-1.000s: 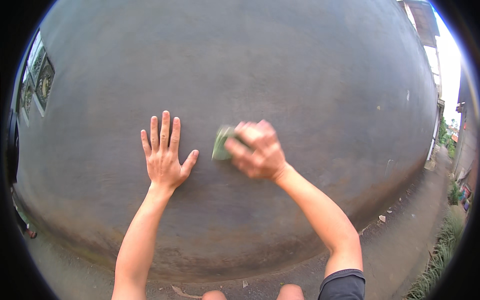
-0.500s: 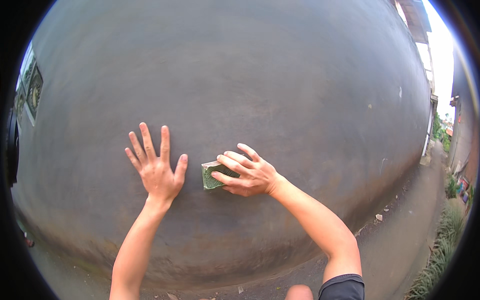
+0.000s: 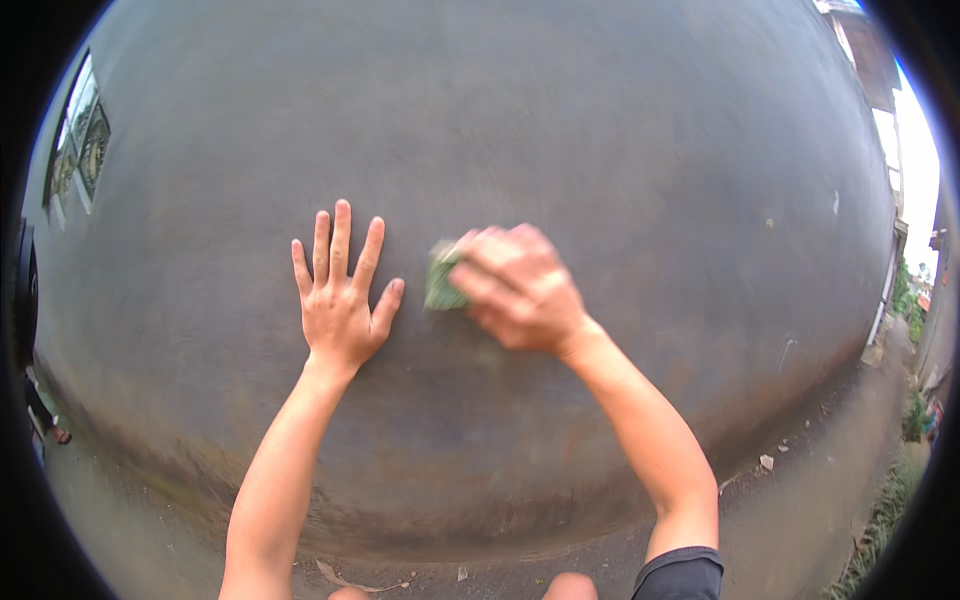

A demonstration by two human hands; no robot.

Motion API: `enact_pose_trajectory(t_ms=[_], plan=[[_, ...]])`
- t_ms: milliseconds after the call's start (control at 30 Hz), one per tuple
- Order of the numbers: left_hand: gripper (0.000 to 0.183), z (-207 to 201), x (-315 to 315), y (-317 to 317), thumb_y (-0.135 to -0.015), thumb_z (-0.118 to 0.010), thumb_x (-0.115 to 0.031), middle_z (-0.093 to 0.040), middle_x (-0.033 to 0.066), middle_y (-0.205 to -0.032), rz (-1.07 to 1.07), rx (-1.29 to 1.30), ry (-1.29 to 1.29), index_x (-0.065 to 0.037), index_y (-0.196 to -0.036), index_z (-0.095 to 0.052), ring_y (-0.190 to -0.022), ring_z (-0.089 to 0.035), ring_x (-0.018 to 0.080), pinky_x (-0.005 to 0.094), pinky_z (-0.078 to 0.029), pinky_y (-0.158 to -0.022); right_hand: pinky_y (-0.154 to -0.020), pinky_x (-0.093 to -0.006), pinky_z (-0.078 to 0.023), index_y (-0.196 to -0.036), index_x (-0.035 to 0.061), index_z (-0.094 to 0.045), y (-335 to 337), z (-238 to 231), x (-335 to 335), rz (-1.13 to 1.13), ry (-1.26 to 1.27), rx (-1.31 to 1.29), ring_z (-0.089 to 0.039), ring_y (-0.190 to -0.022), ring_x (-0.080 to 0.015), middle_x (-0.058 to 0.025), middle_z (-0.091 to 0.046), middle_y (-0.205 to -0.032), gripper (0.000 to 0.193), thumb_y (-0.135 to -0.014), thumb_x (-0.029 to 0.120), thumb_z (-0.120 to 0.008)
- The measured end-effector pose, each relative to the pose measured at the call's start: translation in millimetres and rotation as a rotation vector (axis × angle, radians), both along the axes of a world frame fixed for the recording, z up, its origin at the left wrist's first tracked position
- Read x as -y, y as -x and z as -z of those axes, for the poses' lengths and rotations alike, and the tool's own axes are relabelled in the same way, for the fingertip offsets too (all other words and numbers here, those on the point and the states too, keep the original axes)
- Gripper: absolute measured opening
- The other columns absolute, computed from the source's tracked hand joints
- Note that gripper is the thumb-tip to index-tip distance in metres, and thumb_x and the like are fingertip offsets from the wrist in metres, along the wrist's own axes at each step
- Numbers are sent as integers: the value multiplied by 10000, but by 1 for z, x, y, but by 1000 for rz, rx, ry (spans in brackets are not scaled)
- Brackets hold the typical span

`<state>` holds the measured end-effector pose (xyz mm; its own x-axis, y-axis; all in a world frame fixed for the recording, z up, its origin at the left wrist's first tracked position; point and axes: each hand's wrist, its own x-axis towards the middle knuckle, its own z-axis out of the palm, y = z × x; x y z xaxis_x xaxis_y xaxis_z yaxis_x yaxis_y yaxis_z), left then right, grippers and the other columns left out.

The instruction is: The person smooths a freshly plastered exterior wall using a green sponge. They repeatedly rub the surface in circular and back-and-forth motions, occasionally pausing to touch the wall with their left hand. The wall includes a decorative vent near the top.

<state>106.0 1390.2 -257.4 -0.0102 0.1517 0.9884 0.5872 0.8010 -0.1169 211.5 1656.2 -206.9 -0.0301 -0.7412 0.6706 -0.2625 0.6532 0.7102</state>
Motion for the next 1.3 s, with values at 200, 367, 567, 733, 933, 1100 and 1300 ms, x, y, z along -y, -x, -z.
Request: enact_pose_trajectory(t_ms=[200, 367, 567, 733, 933, 1100, 1300], plan=[[770, 36, -8, 0, -1033, -617, -458, -250, 162, -1843, -27, 24, 3, -233, -1739, -409, -1709, -202, 376, 635, -88, -1353, -1238, -569, -372, -1445, 116, -660, 11, 34, -17, 12, 398, -220, -575, -1433, -401, -184, -614, -1545, 534, -940, 252, -767], [758, 82, 0, 6, -1047, -569, -488, -259, 181, -1836, -63, 25, 24, -224, -1739, -409, -1708, -200, 386, 616, -64, -1361, -1333, -520, -305, -1442, 253, -673, 19, 146, 4, 48, 35, 43, -560, -1485, -255, -54, -604, -1597, 480, -975, 332, -752], [759, 138, 18, 16, -1046, -545, -513, -281, 191, -1827, -71, 17, 40, -222, -1735, -418, -1706, -206, 389, 610, -56, -1366, -1315, -486, -385, -1387, 238, -691, 15, 138, -8, 39, -208, 98, -616, -1425, -226, -26, -646, -1544, 352, -1037, 271, -672], [764, 154, 18, 17, -1042, -550, -504, -269, 179, -1834, -79, 39, 24, -230, -1740, -405, -1706, -209, 379, 610, -59, -1368, -1313, -556, -351, -1448, 154, -684, 14, 81, -17, -70, 532, -170, -560, -1476, -347, -128, -622, -1559, 510, -957, 247, -780], [784, 157, 13, 19, -1021, -574, -480, -265, 173, -1836, -51, 25, 14, -232, -1744, -398, -1706, -210, 376, 607, -64, -1368, -1316, -476, -395, -1389, 240, -675, 14, 194, -4, 28, -389, 132, -601, -1442, -205, -4, -646, -1545, 351, -1044, 306, -690], [789, 157, 25, 14, -1012, -590, -463, -270, 167, -1836, -83, 22, 4, -226, -1741, -402, -1706, -215, 369, 603, -67, -1368, -1301, -533, -380, -1363, 194, -717, 15, 127, -13, -45, 343, -82, -606, -1434, -308, -97, -632, -1555, 385, -985, 254, -764], [701, 140, -3, 12, -920, -676, -354, -426, 229, -1702, 57, -111, -101, -101, -1560, -543, -1600, -354, 437, 617, -208, -1325, -1308, -541, -355, -1417, 207, -697, 14, 168, -18, 12, 66, 6, -586, -1461, -325, -99, -625, -1562, 467, -960, 255, -780]])
